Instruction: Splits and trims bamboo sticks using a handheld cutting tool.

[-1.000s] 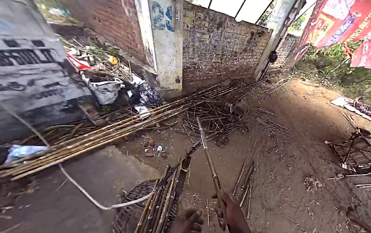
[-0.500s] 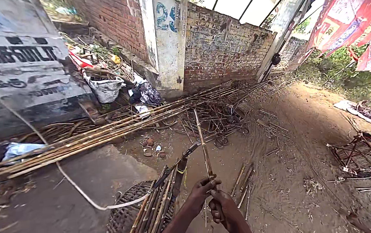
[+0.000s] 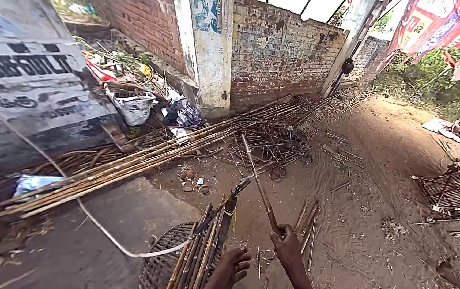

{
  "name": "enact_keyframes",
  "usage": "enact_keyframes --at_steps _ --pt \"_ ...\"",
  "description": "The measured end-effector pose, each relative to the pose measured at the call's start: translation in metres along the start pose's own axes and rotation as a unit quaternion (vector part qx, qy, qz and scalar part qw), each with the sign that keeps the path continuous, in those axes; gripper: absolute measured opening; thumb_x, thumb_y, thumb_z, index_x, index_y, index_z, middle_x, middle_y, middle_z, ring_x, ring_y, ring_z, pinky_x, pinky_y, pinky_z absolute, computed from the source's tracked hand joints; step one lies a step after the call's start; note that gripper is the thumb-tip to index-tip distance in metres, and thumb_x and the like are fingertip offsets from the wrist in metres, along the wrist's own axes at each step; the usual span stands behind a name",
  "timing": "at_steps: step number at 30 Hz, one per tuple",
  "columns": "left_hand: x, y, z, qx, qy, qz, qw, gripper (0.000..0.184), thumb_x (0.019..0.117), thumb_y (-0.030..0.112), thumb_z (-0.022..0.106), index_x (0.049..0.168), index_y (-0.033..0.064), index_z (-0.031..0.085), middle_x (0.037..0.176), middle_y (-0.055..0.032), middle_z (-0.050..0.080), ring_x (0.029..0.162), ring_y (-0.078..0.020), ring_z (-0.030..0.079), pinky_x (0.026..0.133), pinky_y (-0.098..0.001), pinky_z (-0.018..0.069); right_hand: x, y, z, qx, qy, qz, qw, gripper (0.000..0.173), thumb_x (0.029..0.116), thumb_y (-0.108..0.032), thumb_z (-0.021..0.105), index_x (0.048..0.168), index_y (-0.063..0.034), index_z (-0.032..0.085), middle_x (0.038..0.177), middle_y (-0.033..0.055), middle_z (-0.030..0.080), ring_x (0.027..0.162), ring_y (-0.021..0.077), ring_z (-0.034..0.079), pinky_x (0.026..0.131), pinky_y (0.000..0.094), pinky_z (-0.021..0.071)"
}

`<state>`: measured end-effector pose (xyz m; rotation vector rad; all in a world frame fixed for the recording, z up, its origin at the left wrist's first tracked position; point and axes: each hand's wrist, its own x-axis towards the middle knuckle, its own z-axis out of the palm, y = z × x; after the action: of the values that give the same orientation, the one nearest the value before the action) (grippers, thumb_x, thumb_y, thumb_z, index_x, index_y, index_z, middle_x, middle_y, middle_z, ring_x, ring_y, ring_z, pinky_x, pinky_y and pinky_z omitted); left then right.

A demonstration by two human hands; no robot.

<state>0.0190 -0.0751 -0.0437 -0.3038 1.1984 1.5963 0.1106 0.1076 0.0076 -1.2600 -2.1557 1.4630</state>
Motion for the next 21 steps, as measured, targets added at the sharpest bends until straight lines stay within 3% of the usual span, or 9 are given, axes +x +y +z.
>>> enact_keyframes --at_steps 2,4,8,10,13,15,16,18,21 --pt "-0.005 -0.006 -0.015 -0.003 0.029 -0.011 1.0 0.034 0.1085 0.029 0.049 0.128 0.003 0.058 0.106 -0.013 0.071 0.083 -0.0211 0.07 0.071 -0.035 0.0572 -0.004 0.003 -0.003 0.099 -0.021 0.018 0.995 0.031 0.0958 -0.018 0.07 0.12 -0.0012 0.061 0.087 0.01 0.067 0.054 0.0172 0.06 0.05 0.0332 0.0541" --pt "-0.006 -0.008 -0.024 -0.007 0.052 -0.018 0.998 0.034 0.1087 0.029 0.049 0.129 0.0027 0.059 0.107 -0.0129 0.071 0.083 -0.0205 0.069 0.071 -0.0343 0.0566 -0.011 -0.005 -0.01 0.244 -0.07 0.067 0.965 0.022 0.1039 -0.013 0.059 0.118 0.0041 0.059 0.078 0.0115 0.065 0.046 0.0133 0.052 0.041 0.0261 0.046" --pt "-0.003 0.001 -0.025 0.001 0.057 -0.019 0.998 0.032 0.1081 0.028 0.05 0.126 0.003 0.06 0.105 -0.0122 0.071 0.081 -0.0196 0.069 0.069 -0.0329 0.0561 -0.011 -0.016 -0.02 0.459 -0.147 0.164 0.861 0.042 0.1112 -0.027 0.034 0.121 0.0048 0.06 0.078 0.0119 0.066 0.042 0.0057 0.047 0.037 0.0175 0.0378" --pt "0.001 0.005 -0.021 0.008 0.045 -0.013 0.999 0.031 0.1079 0.027 0.051 0.126 0.0031 0.059 0.105 -0.0128 0.071 0.081 -0.0205 0.069 0.069 -0.0335 0.0568 -0.01 -0.017 -0.02 0.476 -0.163 0.167 0.848 0.046 0.1116 -0.03 0.031 0.121 0.005 0.06 0.08 0.0129 0.067 0.042 0.0053 0.046 0.037 0.017 0.0373" --pt "0.003 0.013 -0.011 0.02 0.03 -0.005 0.999 0.03 0.1075 0.025 0.052 0.126 0.0024 0.059 0.103 -0.0133 0.071 0.08 -0.021 0.069 0.068 -0.0339 0.0572 -0.012 -0.021 -0.017 0.389 -0.146 0.109 0.903 0.036 0.1108 -0.022 0.042 0.122 0.0073 0.06 0.08 0.0157 0.069 0.043 0.0076 0.048 0.038 0.0198 0.0394" --pt "0.002 0.016 -0.005 0.03 0.019 -0.002 0.999 0.03 0.1075 0.025 0.053 0.126 0.0022 0.059 0.102 -0.0133 0.072 0.08 -0.0209 0.07 0.068 -0.0338 0.0573 -0.012 -0.023 -0.013 0.212 -0.099 0.04 0.971 0.026 0.1044 -0.02 0.06 0.118 0.0024 0.061 0.077 0.0106 0.069 0.044 0.0108 0.052 0.041 0.0242 0.0437" --pt "0.003 0.015 -0.003 0.035 0.014 -0.002 0.999 0.03 0.1074 0.025 0.053 0.126 0.0023 0.059 0.102 -0.0134 0.072 0.08 -0.0208 0.07 0.067 -0.0335 0.0573 -0.011 -0.024 -0.012 0.079 -0.059 0.013 0.995 0.031 0.0992 -0.025 0.068 0.12 -0.003 0.063 0.08 0.0066 0.07 0.051 0.013 0.057 0.048 0.0281 0.0497" --pt "0.002 0.011 0.002 0.046 0.01 -0.006 0.999 0.028 0.1075 0.023 0.053 0.125 0.002 0.059 0.101 -0.0135 0.072 0.078 -0.0206 0.07 0.065 -0.033 0.0569 -0.016 -0.029 -0.01 -0.143 0.005 -0.017 0.99 0.041 0.0939 -0.035 0.07 0.127 -0.0116 0.065 0.095 0.0052 0.072 0.078 0.018 0.069 0.074 0.0388 0.0574" --pt "0.0 0.003 0.007 0.066 0.003 -0.022 0.998 0.027 0.1077 0.022 0.052 0.124 0.0017 0.059 0.1 -0.0136 0.072 0.077 -0.0208 0.07 0.065 -0.0335 0.0571 -0.021 -0.029 -0.006 -0.27 0.06 -0.065 0.959 0.045 0.095 -0.034 0.065 0.134 -0.011 0.063 0.107 0.0099 0.074 0.095 0.0256 0.071 0.086 0.0459 0.0567"
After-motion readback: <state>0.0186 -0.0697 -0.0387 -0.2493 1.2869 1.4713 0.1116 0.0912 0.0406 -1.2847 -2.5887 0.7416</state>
